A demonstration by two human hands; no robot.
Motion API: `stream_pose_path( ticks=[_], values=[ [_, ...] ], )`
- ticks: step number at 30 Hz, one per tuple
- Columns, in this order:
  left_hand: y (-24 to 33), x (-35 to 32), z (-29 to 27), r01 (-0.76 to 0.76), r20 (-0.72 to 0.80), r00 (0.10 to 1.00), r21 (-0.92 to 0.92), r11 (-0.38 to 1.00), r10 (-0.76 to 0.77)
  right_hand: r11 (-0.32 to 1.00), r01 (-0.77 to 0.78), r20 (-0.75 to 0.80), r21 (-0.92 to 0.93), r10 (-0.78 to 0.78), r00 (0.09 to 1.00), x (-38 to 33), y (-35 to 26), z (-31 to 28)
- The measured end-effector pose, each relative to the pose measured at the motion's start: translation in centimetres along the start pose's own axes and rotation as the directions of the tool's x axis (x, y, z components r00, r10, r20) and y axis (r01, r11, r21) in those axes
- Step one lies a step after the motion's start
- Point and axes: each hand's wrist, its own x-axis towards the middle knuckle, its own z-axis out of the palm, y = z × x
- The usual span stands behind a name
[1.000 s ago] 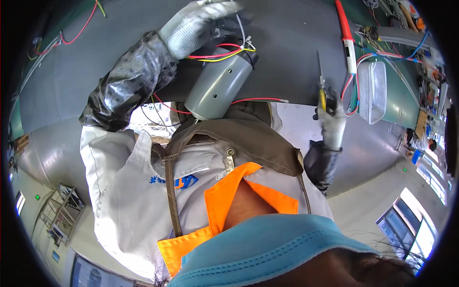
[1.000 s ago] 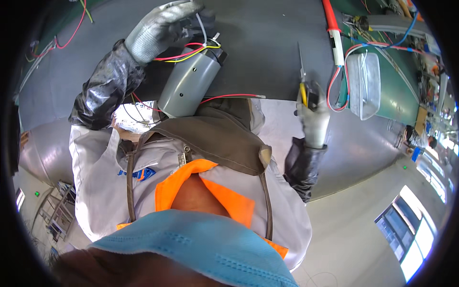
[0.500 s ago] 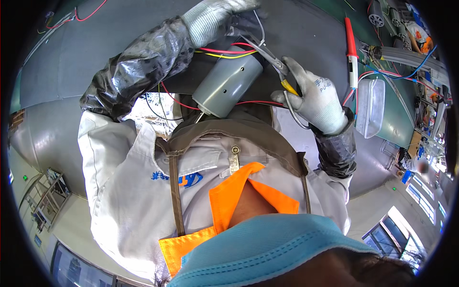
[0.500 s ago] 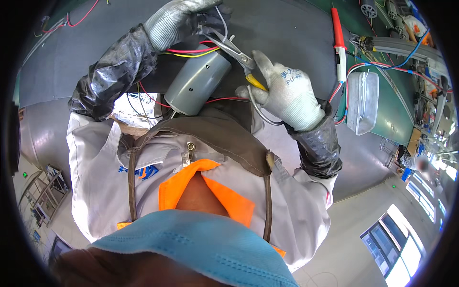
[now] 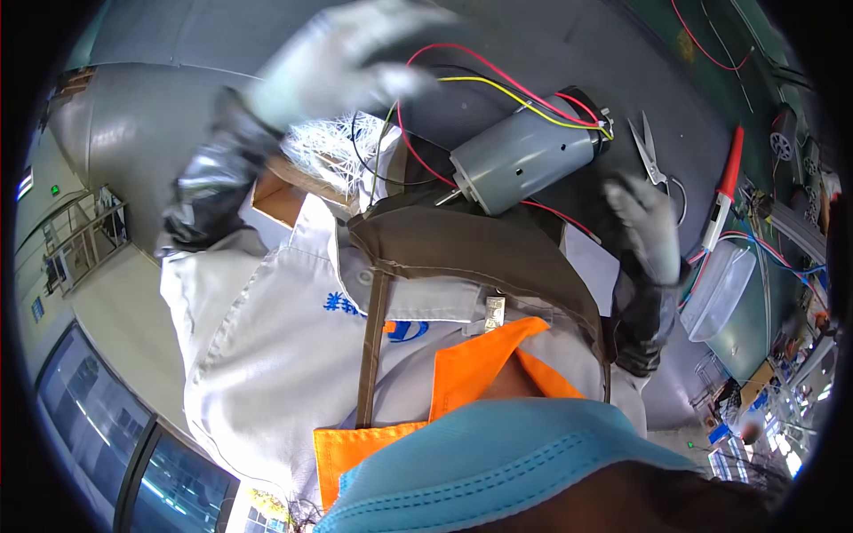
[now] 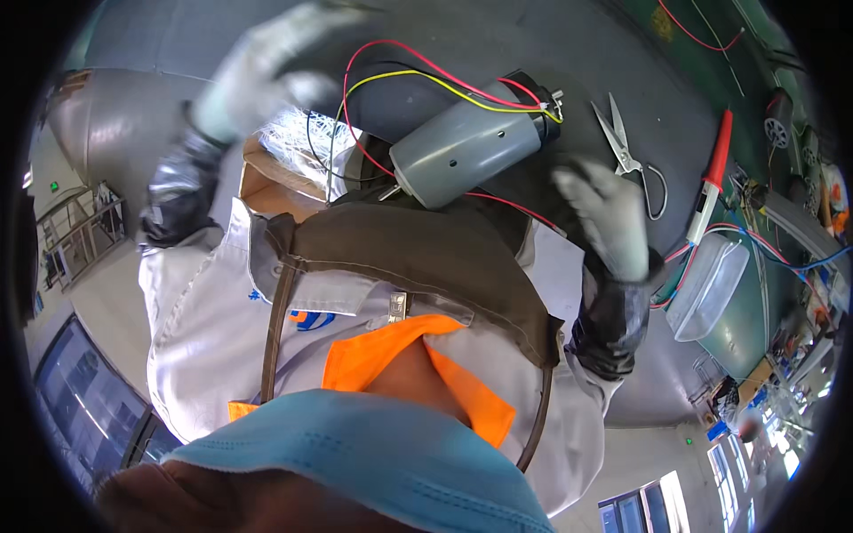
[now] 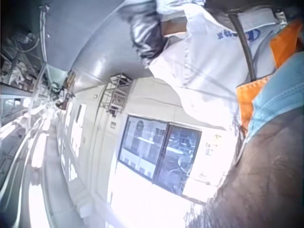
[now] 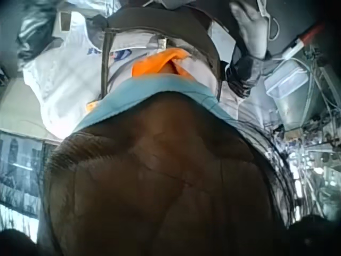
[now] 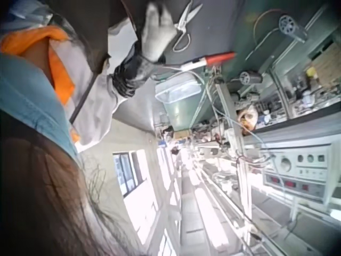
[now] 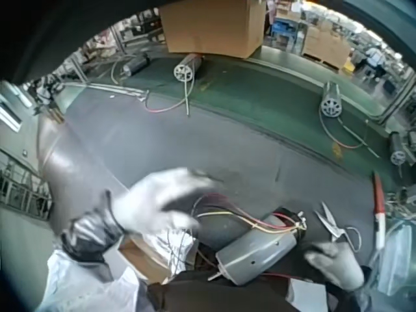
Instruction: Assembling and wiring electrical motors at a manual assembly station.
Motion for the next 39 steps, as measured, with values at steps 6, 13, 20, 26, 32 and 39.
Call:
stream_pose_path(
  ticks=[6,13,20,26,32,39],
  values=[
    [5.0,2.4,11.1,-0.251,-0.160,0.958,-0.062,0.966,0.239,0.757,-0.313,0.379,0.573,0.094,0.921,2.0,-3.5,4.1],
    [1.6,21.9,11.5,0.387,-0.680,0.677,0.005,0.922,-0.281,0.818,0.404,-0.309,0.411,-0.292,0.905,18.9,-5.2,-3.0],
    [-7.6,14.4,4.3,0.198,-0.014,0.856,-0.915,0.352,-0.516,0.908,0.403,-0.144,0.117,-0.386,0.911,5.0,-3.0,-3.2],
    [-2.6,0.2,3.0,0.404,0.206,0.820,-0.870,0.284,-0.534,0.809,0.547,-0.948,0.216,0.040,0.315,-3.2,8.3,-10.9],
    [1.8,-5.2,6.7,0.850,0.787,0.526,-0.477,0.221,-0.323,0.841,0.361,-0.707,0.403,0.035,0.706,-0.6,4.9,-14.1],
    [2.8,-1.1,7.0,0.484,0.387,0.870,-0.788,0.379,-0.307,0.864,0.483,0.170,0.140,-0.502,0.848,2.1,-1.6,-1.5]
  ],
)
